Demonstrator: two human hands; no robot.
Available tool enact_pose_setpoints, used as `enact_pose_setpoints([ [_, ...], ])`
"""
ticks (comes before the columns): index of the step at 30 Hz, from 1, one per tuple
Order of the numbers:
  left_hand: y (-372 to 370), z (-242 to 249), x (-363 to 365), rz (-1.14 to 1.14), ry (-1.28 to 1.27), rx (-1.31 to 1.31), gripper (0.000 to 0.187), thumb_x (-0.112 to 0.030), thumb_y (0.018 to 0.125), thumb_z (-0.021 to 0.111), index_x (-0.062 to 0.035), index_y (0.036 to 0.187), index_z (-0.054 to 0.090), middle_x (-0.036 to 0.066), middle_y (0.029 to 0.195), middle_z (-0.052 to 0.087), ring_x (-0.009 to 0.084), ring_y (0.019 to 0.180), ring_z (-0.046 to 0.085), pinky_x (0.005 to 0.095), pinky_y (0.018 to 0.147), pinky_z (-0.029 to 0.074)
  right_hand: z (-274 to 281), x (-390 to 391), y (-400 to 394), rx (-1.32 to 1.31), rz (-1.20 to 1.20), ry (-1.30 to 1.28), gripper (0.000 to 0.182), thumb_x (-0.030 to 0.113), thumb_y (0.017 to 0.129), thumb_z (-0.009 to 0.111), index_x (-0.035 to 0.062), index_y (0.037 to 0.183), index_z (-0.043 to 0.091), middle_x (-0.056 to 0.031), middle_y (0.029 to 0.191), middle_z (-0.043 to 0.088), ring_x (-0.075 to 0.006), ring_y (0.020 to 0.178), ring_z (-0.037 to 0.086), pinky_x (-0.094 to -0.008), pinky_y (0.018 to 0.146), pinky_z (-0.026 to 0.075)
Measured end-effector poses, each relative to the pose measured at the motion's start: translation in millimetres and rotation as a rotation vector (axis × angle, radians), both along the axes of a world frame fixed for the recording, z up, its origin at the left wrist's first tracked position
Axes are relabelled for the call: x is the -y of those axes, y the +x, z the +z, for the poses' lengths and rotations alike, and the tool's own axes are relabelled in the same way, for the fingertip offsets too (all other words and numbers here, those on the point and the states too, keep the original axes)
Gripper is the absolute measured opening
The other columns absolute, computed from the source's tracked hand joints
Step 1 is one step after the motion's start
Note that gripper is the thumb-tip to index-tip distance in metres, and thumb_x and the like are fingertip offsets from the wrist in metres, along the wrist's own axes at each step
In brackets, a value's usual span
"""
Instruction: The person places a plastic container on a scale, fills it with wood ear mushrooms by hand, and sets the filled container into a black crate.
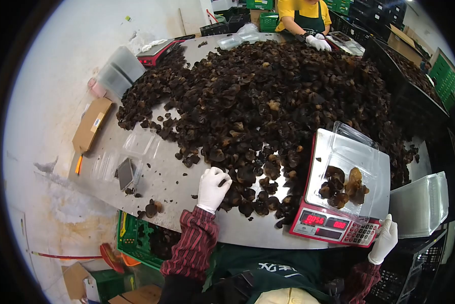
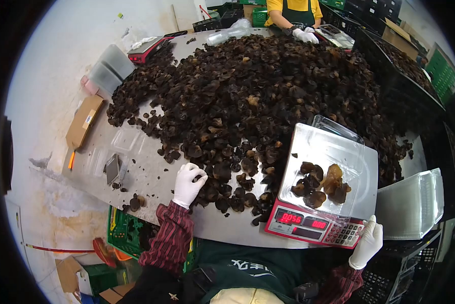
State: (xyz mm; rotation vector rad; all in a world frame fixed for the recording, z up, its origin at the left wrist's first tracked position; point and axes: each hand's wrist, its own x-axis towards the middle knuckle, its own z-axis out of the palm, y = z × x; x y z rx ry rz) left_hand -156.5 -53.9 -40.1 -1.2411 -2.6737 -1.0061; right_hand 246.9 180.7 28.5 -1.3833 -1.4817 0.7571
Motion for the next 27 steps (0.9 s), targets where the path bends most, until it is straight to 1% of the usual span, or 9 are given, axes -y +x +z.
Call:
enact_pose_setpoints([
  [12,-0.3,-8.1,-6.6,-0.136,0.037,-0.112,0.015,-0.011,0.066,0.073,-0.0128,0.08,0.069,0.003,0.087,0.059,0.025,0.089,0.054,0.0379,0.081,0.043,6.9,3.3,-12.2,0.035,0.004,-0.044,0.029,0.021,0.095,0.056,0.0008,0.074,0.058,0.0018,0.062,0.05,-0.003,0.051,0.039,-0.0195,0.047,0.033],
  [15,-2.0,18.3,13.7,0.049,0.543,0.517,0.008,0.003,0.075,0.067,-0.0027,0.079,0.067,0.005,0.096,0.066,0.0164,0.088,0.06,0.0276,0.078,0.047,5.1,1.6,-8.8,-0.015,-0.014,0.021,0.03,0.017,0.096,0.054,0.0001,0.071,0.055,0.0025,0.055,0.042,-0.0026,0.048,0.037,-0.0198,0.047,0.031],
  [17,-11.4,29.3,35.4,0.114,0.678,0.509,0.011,0.005,0.078,0.064,-0.0021,0.087,0.066,0.004,0.097,0.067,0.0152,0.088,0.061,0.0271,0.079,0.047,1.3,-3.5,0.5,0.057,-0.023,0.026,0.03,0.017,0.096,0.054,-0.001,0.071,0.056,0.0021,0.055,0.042,-0.0031,0.049,0.037,-0.02,0.048,0.033],
  [19,-29.3,21.7,71.8,0.239,0.604,0.38,0.016,0.003,0.078,0.064,-0.0024,0.093,0.063,0.007,0.097,0.067,0.018,0.092,0.063,0.0294,0.083,0.048,-7.1,-9.4,7.7,0.088,-0.038,0.029,0.031,0.017,0.096,0.054,-0.0012,0.071,0.056,0.0022,0.056,0.043,-0.0031,0.051,0.037,-0.0199,0.048,0.033],
  [21,-42.6,8.8,110.7,0.376,0.245,-0.016,0.018,0.002,0.076,0.064,-0.0034,0.093,0.063,0.01,0.097,0.065,0.0234,0.098,0.062,0.0348,0.088,0.047,-4.9,-7.2,1.7,0.068,-0.028,0.031,0.031,0.017,0.096,0.054,-0.0015,0.071,0.056,0.0022,0.057,0.043,-0.0031,0.052,0.037,-0.0199,0.049,0.033],
  [23,-54.3,-20.5,156.6,0.364,-0.14,-0.436,0.022,0.001,0.074,0.062,-0.0044,0.096,0.062,0.012,0.095,0.064,0.0287,0.103,0.059,0.0398,0.093,0.044,-5.3,-6.9,-2.1,0.046,-0.018,0.031,0.031,0.017,0.096,0.054,-0.0017,0.071,0.056,0.0023,0.059,0.044,-0.0031,0.052,0.037,-0.0199,0.049,0.033],
  [24,-52.3,-32.2,177.1,0.373,-0.196,-0.377,0.023,0.002,0.073,0.06,-0.0043,0.096,0.061,0.012,0.093,0.063,0.0306,0.107,0.057,0.0423,0.093,0.041,-6.1,-7.3,-2.3,0.048,-0.004,0.036,0.031,0.017,0.096,0.054,-0.0018,0.072,0.056,0.0021,0.06,0.045,-0.0032,0.053,0.037,-0.02,0.049,0.033],
  [25,-53.7,-45.2,198.4,0.32,-0.025,-0.344,0.022,0.001,0.073,0.059,-0.0035,0.094,0.06,0.013,0.09,0.062,0.0307,0.1,0.059,0.0406,0.087,0.044,-6.6,-8.0,-2.8,0.049,0.01,0.043,0.03,0.017,0.096,0.054,-0.0019,0.072,0.056,0.0019,0.061,0.045,-0.0032,0.053,0.037,-0.0201,0.049,0.034],
  [27,-37.0,-39.7,234.3,0.428,-0.069,-0.312,0.016,0.001,0.07,0.06,-0.0022,0.085,0.055,0.015,0.085,0.061,0.0328,0.083,0.057,0.0387,0.076,0.046,-6.9,-8.1,-3.0,0.03,-0.011,0.025,0.03,0.017,0.096,0.054,-0.0019,0.072,0.056,0.0016,0.061,0.046,-0.0032,0.053,0.037,-0.0201,0.05,0.034],
])
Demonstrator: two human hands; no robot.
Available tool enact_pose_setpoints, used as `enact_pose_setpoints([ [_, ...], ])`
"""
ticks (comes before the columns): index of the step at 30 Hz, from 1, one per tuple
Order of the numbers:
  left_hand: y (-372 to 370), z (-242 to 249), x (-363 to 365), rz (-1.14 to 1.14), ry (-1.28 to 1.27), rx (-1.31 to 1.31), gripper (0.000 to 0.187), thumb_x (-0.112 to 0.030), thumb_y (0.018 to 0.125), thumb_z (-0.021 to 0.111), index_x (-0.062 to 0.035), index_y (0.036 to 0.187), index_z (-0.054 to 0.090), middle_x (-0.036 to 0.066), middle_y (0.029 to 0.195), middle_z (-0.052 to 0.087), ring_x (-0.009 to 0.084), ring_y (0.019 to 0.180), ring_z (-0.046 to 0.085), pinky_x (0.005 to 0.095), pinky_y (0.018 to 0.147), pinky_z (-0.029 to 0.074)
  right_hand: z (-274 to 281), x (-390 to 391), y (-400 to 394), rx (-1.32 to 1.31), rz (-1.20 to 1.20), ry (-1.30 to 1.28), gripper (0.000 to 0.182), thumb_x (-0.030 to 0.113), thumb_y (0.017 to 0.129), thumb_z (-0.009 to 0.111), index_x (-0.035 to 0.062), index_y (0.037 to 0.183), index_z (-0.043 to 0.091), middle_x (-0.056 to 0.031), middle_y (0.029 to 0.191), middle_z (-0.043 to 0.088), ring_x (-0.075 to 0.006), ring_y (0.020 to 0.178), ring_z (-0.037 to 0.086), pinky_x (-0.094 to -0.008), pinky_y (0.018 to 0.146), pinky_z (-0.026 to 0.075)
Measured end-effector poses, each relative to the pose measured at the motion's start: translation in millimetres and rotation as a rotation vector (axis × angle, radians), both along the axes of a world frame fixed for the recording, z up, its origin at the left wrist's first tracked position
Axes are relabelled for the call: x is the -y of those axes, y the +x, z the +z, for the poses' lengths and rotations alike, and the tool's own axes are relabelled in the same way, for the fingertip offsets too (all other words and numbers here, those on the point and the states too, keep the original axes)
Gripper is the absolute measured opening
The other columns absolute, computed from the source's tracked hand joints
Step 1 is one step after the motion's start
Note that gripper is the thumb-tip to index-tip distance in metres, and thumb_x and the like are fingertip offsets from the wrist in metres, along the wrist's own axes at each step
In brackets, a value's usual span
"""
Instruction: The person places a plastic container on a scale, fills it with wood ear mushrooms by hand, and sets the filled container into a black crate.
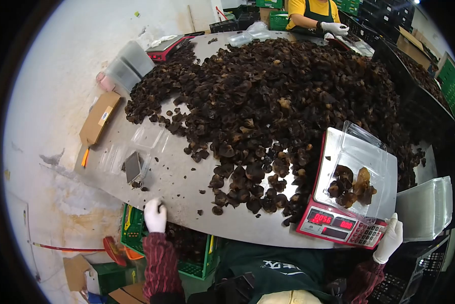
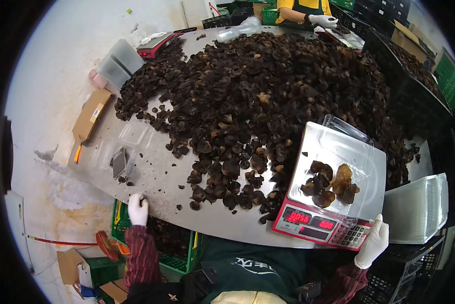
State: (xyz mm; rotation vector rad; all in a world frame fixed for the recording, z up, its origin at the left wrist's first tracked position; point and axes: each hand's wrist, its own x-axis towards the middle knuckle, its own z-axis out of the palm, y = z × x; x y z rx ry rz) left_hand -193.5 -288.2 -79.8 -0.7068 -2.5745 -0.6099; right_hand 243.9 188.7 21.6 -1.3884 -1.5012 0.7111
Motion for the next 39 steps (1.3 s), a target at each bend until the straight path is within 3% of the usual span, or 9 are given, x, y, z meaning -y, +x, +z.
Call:
enact_pose_setpoints([
  [3,13.9,-4.8,58.9,0.4,-0.187,0.135,0.017,-0.002,0.068,0.063,-0.0059,0.077,0.049,0.013,0.077,0.055,0.0332,0.079,0.056,0.0419,0.07,0.045,-1.2,-2.1,9.1,0.005,-0.013,-0.014,0.03,0.017,0.096,0.054,-0.0019,0.073,0.056,0.0011,0.063,0.048,-0.0031,0.053,0.037,-0.0198,0.05,0.034],
  [6,35.0,15.1,60.7,0.508,-0.325,-0.033,0.033,-0.003,0.069,0.064,-0.0102,0.101,0.062,0.013,0.101,0.06,0.033,0.093,0.057,0.0422,0.08,0.047,0.0,-4.9,10.3,0.027,-0.011,0.002,0.029,0.017,0.096,0.054,-0.0019,0.074,0.056,0.0007,0.064,0.049,-0.0029,0.054,0.038,-0.0195,0.05,0.034],
  [9,22.9,22.0,30.2,0.246,-0.11,0.042,0.039,-0.004,0.074,0.063,-0.0095,0.113,0.061,0.014,0.115,0.057,0.0312,0.107,0.053,0.0393,0.094,0.041,0.6,-3.3,3.3,0.01,-0.003,0.032,0.029,0.017,0.096,0.054,-0.0018,0.074,0.057,0.0007,0.063,0.05,-0.0028,0.053,0.039,-0.0194,0.05,0.034],
  [16,2.8,63.9,-187.0,-0.42,0.145,0.269,0.051,-0.013,0.076,0.069,-0.0162,0.125,0.058,0.015,0.13,0.051,0.0333,0.12,0.047,0.0385,0.102,0.037,12.4,10.2,-10.6,-0.028,0.006,-0.079,0.029,0.018,0.096,0.055,0.0002,0.073,0.057,0.004,0.056,0.042,-0.0019,0.049,0.035,-0.0198,0.047,0.029],
  [20,-8.4,73.4,-288.9,-0.411,-0.177,0.248,0.069,-0.043,0.075,0.07,-0.0333,0.138,0.042,0.017,0.152,0.02,0.0429,0.138,0.017,0.0586,0.108,0.018,8.0,14.4,-8.3,-0.016,0.034,-0.086,0.03,0.018,0.095,0.056,-0.0001,0.071,0.057,0.0054,0.056,0.04,-0.0014,0.05,0.032,-0.0199,0.045,0.026],
  [23,8.5,56.5,-331.7,-0.509,-0.335,0.329,0.065,-0.055,0.073,0.066,-0.0314,0.131,0.05,0.016,0.145,0.03,0.0437,0.132,0.025,0.059,0.102,0.027,-4.2,10.3,-3.2,0.022,0.033,-0.003,0.03,0.018,0.095,0.057,-0.0001,0.072,0.057,0.0051,0.057,0.042,-0.0009,0.05,0.032,-0.0202,0.045,0.026],
  [25,56.9,70.0,-340.4,-0.598,-0.439,0.237,0.055,-0.052,0.072,0.065,-0.0266,0.12,0.059,0.013,0.13,0.043,0.0406,0.124,0.035,0.0541,0.092,0.039,-1.2,10.6,-6.7,0.032,0.032,0.016,0.03,0.018,0.095,0.057,-0.0001,0.072,0.057,0.0048,0.057,0.042,-0.001,0.049,0.033,-0.0202,0.045,0.027],
  [33,135.7,49.1,-303.2,-1.003,-0.234,0.219,0.031,-0.029,0.088,0.056,-0.0182,0.116,0.062,0.007,0.131,0.051,0.0297,0.126,0.04,0.0545,0.102,0.029,0.9,2.2,-11.8,0.003,0.031,-0.012,0.029,0.019,0.095,0.056,-0.001,0.073,0.057,0.004,0.056,0.041,-0.0022,0.048,0.034,-0.0201,0.046,0.028],
  [39,57.6,83.5,-290.7,-0.766,0.05,0.231,0.039,-0.008,0.067,0.071,-0.0079,0.105,0.064,0.015,0.112,0.057,0.0346,0.106,0.054,0.0423,0.093,0.045,-5.8,0.4,-1.2,-0.08,0.04,-0.048,0.027,0.017,0.095,0.056,-0.0014,0.075,0.057,0.0015,0.061,0.049,-0.0023,0.049,0.038,-0.0194,0.047,0.031],
])
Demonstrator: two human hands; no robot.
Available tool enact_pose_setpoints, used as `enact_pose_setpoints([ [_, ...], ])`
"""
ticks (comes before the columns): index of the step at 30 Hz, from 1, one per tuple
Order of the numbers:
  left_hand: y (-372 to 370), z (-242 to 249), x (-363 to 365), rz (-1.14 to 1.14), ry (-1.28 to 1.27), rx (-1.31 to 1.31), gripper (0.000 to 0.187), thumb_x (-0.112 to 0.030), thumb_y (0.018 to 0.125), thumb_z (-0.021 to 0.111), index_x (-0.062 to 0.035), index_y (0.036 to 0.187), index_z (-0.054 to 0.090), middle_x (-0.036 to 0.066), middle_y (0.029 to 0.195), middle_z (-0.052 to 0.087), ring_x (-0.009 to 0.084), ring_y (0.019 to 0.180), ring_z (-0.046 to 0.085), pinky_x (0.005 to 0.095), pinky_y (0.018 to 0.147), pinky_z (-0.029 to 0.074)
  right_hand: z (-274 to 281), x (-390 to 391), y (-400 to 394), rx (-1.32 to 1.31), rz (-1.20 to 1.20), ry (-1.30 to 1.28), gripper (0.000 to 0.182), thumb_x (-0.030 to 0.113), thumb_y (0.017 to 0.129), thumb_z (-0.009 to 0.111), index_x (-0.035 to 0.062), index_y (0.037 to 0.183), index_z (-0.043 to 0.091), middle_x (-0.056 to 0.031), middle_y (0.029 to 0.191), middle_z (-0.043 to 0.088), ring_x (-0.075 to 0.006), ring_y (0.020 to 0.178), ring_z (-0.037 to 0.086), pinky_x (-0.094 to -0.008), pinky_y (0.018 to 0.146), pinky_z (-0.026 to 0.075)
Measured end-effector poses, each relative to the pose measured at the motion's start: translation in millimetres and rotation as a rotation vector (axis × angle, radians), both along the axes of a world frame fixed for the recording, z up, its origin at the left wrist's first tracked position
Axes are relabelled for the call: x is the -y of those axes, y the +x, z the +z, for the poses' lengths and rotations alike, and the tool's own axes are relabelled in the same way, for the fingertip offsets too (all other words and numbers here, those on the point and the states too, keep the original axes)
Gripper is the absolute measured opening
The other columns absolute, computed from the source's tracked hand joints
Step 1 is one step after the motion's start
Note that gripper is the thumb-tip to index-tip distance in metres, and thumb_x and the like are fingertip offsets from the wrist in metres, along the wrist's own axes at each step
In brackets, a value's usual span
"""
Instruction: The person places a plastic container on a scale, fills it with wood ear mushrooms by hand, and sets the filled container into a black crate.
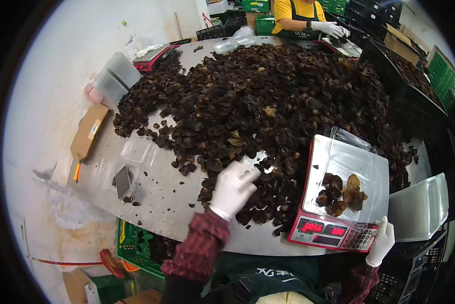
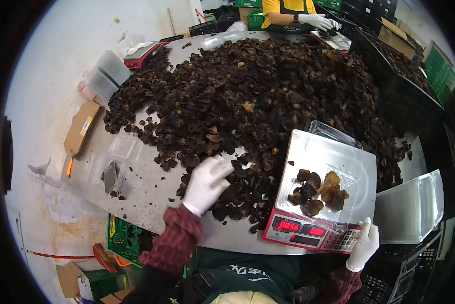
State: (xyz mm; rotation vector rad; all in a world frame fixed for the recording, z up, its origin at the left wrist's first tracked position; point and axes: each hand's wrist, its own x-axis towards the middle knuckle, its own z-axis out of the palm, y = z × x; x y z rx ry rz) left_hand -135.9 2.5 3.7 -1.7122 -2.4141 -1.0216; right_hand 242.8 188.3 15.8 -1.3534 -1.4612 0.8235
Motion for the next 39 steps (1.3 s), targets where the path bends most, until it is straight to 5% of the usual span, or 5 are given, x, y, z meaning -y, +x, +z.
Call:
enact_pose_setpoints([
  [4,-73.9,-25.6,-1.2,0.35,-0.377,-0.169,0.068,-0.032,0.073,0.074,-0.0354,0.134,0.046,0.016,0.148,0.03,0.0444,0.131,0.029,0.0511,0.102,0.035,1.3,1.0,-2.9,0.038,0.008,0.013,0.026,0.016,0.095,0.056,-0.001,0.075,0.057,0.0003,0.063,0.053,-0.0021,0.05,0.041,-0.0189,0.046,0.032],
  [11,-91.5,-50.1,3.5,0.204,0.038,0.029,0.024,0.003,0.069,0.066,-0.0061,0.092,0.066,0.01,0.091,0.058,0.0278,0.091,0.057,0.0335,0.079,0.047,21.6,10.4,-9.8,0.042,-0.041,-0.076,0.025,0.015,0.095,0.057,-0.0008,0.076,0.058,0.0008,0.062,0.053,-0.0021,0.049,0.04,-0.0191,0.045,0.031],
  [19,18.9,-27.6,14.9,0.007,-0.276,-0.251,0.055,-0.038,0.071,0.073,-0.0238,0.122,0.058,0.011,0.137,0.043,0.0369,0.122,0.039,0.0497,0.102,0.031,2.7,5.5,-11.7,0.214,0.032,0.062,0.019,0.016,0.091,0.061,-0.0026,0.087,0.062,-0.0034,0.069,0.058,-0.0053,0.054,0.048,-0.0223,0.049,0.04],
  [31,-28.8,-46.9,0.4,0.075,0.205,0.381,0.02,0.002,0.07,0.07,-0.0028,0.089,0.068,0.009,0.091,0.063,0.0203,0.087,0.061,0.029,0.079,0.048,19.9,13.8,-34.5,0.102,0.216,-0.216,0.031,0.021,0.09,0.063,-0.0056,0.106,0.06,-0.0059,0.07,0.061,-0.0067,0.053,0.056,-0.0223,0.049,0.045],
  [39,79.1,78.7,-91.7,-0.427,0.432,-0.023,0.03,-0.001,0.068,0.068,-0.0059,0.097,0.066,0.007,0.094,0.061,0.0245,0.086,0.059,0.0341,0.076,0.049,40.5,19.2,-59.8,0.053,0.221,-0.325,0.02,0.015,0.092,0.058,-0.0032,0.099,0.063,-0.0032,0.068,0.059,-0.0044,0.051,0.048,-0.0223,0.047,0.039],
])
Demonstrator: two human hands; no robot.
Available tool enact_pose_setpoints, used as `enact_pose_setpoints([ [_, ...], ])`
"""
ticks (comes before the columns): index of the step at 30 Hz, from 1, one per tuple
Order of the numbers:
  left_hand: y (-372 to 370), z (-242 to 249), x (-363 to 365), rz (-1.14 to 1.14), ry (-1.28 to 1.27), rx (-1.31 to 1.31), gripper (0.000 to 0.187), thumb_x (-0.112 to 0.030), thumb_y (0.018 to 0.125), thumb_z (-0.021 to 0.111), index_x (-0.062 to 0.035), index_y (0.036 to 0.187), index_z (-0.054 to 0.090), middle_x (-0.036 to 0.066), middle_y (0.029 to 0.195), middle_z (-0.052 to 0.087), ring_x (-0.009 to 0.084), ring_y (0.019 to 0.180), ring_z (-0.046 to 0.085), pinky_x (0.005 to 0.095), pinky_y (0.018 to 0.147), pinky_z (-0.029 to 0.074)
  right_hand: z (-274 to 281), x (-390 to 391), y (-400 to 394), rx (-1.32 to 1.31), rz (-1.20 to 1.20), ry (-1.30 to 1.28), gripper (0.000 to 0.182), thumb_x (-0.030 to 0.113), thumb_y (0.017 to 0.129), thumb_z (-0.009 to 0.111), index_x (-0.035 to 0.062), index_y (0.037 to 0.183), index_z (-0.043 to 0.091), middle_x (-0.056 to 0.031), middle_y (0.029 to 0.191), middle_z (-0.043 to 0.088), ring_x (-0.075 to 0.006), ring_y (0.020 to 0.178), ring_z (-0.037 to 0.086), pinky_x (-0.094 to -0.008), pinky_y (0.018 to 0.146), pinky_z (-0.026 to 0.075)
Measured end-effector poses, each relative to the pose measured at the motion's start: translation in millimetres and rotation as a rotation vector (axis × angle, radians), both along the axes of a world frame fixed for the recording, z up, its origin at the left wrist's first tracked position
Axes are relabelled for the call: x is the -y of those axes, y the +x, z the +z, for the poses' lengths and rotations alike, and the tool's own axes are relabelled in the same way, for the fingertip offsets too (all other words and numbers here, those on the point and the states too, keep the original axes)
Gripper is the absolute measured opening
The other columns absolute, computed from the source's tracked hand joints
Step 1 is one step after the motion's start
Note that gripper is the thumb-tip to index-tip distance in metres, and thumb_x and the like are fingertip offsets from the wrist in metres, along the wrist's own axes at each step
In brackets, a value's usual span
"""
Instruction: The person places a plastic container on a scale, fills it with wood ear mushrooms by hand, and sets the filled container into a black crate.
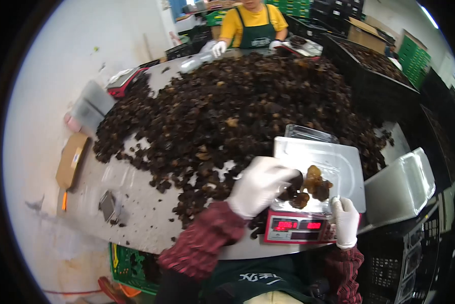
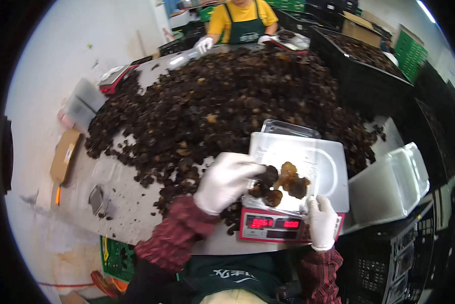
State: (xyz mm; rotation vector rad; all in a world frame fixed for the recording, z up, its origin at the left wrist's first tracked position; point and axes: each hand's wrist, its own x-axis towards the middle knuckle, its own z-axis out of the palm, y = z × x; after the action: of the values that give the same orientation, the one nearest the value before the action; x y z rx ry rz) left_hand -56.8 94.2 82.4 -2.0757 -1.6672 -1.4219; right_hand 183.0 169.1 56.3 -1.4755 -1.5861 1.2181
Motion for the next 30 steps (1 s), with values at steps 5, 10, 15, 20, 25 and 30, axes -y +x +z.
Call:
enact_pose_setpoints([
  [5,61.2,-30.8,-51.4,-0.083,-0.268,-0.432,0.039,-0.035,0.072,0.07,-0.0174,0.105,0.058,0.006,0.118,0.053,0.0263,0.113,0.047,0.0466,0.094,0.037,-24.7,-14.1,0.8,0.024,0.048,0.2,0.019,0.014,0.093,0.057,-0.0033,0.098,0.063,-0.0018,0.068,0.058,-0.0054,0.051,0.047,-0.0225,0.047,0.038],
  [10,49.2,-13.7,-29.8,-0.067,-0.081,-0.216,0.044,-0.031,0.075,0.068,-0.0156,0.114,0.057,0.01,0.126,0.05,0.0292,0.119,0.045,0.0476,0.097,0.035,-23.2,-15.6,0.8,0.032,0.046,0.221,0.019,0.016,0.093,0.057,-0.0022,0.094,0.063,0.0004,0.067,0.055,-0.003,0.052,0.043,-0.0204,0.047,0.036],
  [15,-26.6,-32.5,44.9,0.151,-0.223,-0.035,0.044,-0.025,0.069,0.072,-0.0058,0.108,0.063,0.017,0.114,0.057,0.0352,0.106,0.054,0.0429,0.09,0.044,-17.2,-12.0,3.8,-0.04,-0.018,0.073,0.021,0.018,0.094,0.056,-0.0016,0.095,0.062,0.0011,0.069,0.056,-0.0026,0.05,0.044,-0.0189,0.046,0.036],
  [20,-100.6,-101.2,157.1,0.686,-0.28,-0.038,0.037,-0.017,0.071,0.073,-0.0064,0.105,0.066,0.015,0.103,0.062,0.0305,0.095,0.059,0.038,0.084,0.047,-19.0,-14.6,18.5,-0.052,-0.078,0.088,0.025,0.023,0.095,0.055,-0.0008,0.096,0.062,0.0018,0.062,0.053,-0.0025,0.048,0.044,-0.0179,0.045,0.035],
  [25,-111.1,-115.9,223.0,0.809,-0.45,0.41,0.034,-0.009,0.071,0.071,-0.0086,0.105,0.067,0.01,0.103,0.064,0.0287,0.096,0.058,0.0382,0.087,0.046,-7.9,-12.0,15.2,-0.076,-0.136,0.114,0.021,0.019,0.095,0.056,-0.0006,0.094,0.062,0.003,0.059,0.048,-0.0026,0.048,0.043,-0.018,0.046,0.036],
  [30,-98.6,-128.0,194.4,0.667,-0.529,-0.079,0.03,-0.01,0.069,0.071,-0.0108,0.099,0.067,0.004,0.097,0.066,0.025,0.093,0.057,0.0344,0.083,0.044,-7.3,-11.0,11.3,-0.063,-0.174,0.133,0.024,0.022,0.096,0.053,0.0003,0.097,0.064,0.0042,0.056,0.046,-0.0019,0.046,0.041,-0.0178,0.046,0.032],
])
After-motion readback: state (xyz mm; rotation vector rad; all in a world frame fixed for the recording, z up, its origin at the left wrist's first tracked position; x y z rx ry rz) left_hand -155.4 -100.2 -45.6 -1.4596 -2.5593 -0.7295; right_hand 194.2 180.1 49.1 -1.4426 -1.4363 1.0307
